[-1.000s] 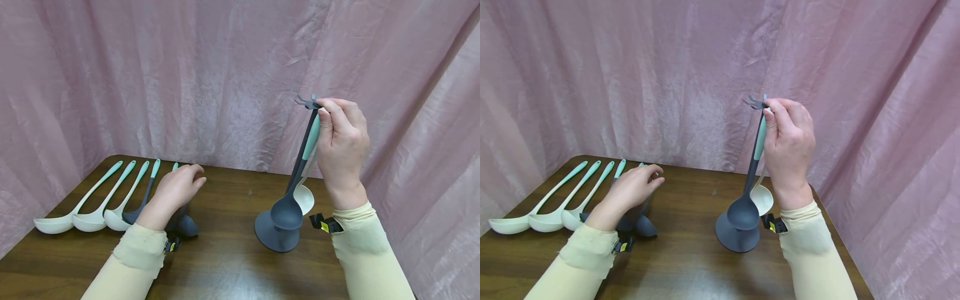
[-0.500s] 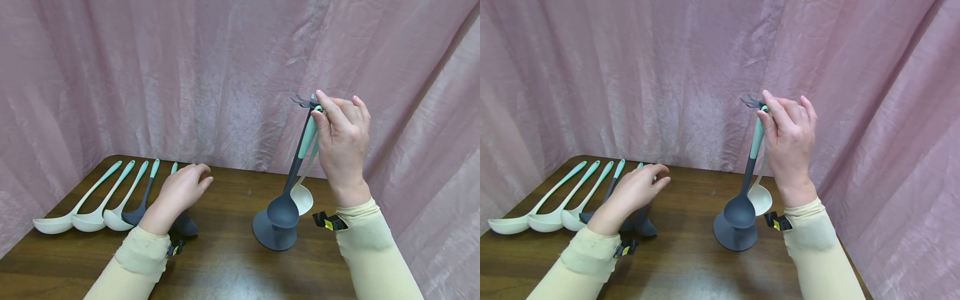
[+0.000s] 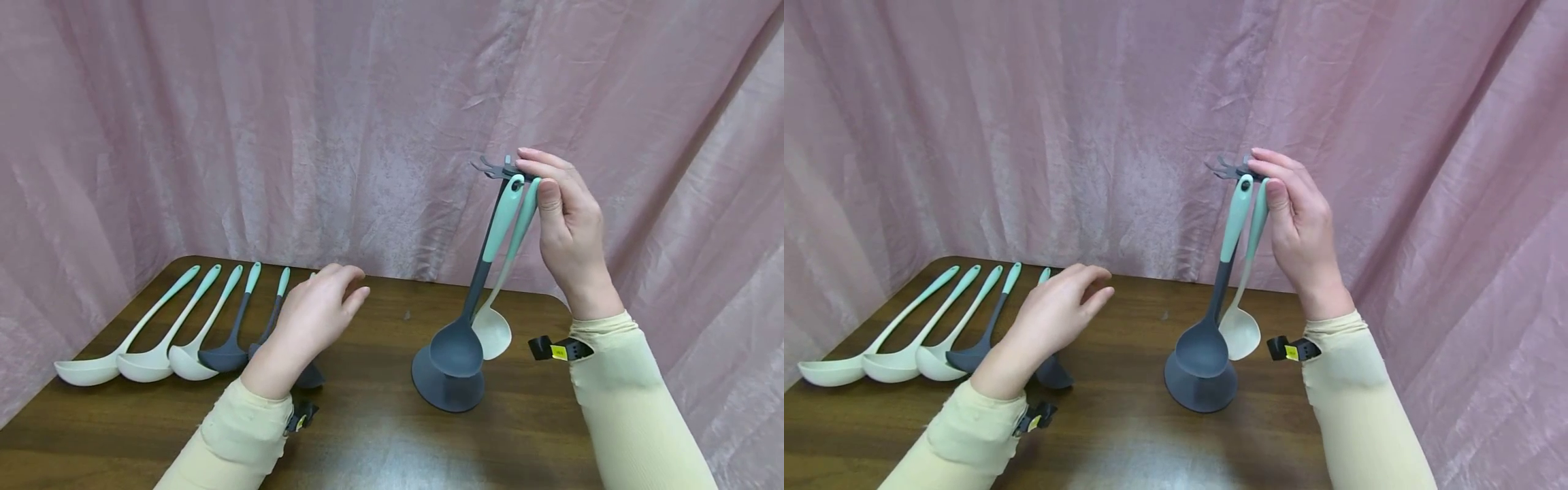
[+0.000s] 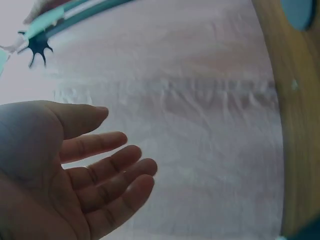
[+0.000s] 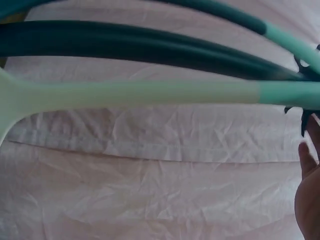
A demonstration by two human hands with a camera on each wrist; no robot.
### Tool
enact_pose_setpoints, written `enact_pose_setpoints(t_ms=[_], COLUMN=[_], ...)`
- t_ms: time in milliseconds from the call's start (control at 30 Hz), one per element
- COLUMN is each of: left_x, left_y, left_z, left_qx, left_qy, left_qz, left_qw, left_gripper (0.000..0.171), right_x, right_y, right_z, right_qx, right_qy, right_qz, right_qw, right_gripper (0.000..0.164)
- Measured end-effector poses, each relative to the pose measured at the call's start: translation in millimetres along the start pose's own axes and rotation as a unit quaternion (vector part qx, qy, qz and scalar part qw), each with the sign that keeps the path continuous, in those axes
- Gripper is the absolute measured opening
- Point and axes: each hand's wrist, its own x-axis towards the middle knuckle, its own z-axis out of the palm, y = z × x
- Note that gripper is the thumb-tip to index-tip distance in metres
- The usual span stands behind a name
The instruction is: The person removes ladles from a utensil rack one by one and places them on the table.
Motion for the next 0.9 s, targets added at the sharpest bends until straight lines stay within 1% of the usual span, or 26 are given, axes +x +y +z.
enact_pose_setpoints(t_ms=[67,167,300,433,500,633,733,900], left_x=[2.2,5.7,9.6,11.3,11.9,12.9,13.5,15.3], left_y=[10.2,26.5,44.3,56.9,61.6,67.6,70.1,75.5], left_z=[1.0,2.8,8.4,16.1,20.2,28.6,33.3,37.7], left_qx=[-0.017,-0.042,-0.073,-0.104,-0.118,-0.140,-0.153,-0.165], left_qy=[0.009,0.017,0.023,0.023,0.025,0.033,0.032,0.026], left_qz=[0.015,0.034,0.050,0.064,0.071,0.081,0.084,0.086], left_qw=[0.9997,0.9984,0.9958,0.9922,0.9902,0.9863,0.9842,0.9821], left_gripper=[0.027,0.026,0.027,0.029,0.030,0.031,0.032,0.034], right_x=[-0.1,-1.1,-3.1,-4.3,-3.9,-4.3,-6.0,-5.9], right_y=[4.1,8.7,11.5,11.0,10.5,9.5,8.5,5.6], right_z=[1.3,4.1,8.2,12.2,13.9,15.6,16.2,16.3], right_qx=[0.020,0.043,0.047,0.051,0.054,0.042,0.030,0.015], right_qy=[0.001,0.018,0.040,0.053,0.057,0.053,0.050,0.060], right_qz=[0.001,0.002,0.000,0.006,0.010,0.014,0.018,0.021], right_qw=[1.000,0.999,0.998,0.997,0.997,0.998,0.998,0.998], right_gripper=[0.040,0.044,0.050,0.049,0.047,0.041,0.036,0.030])
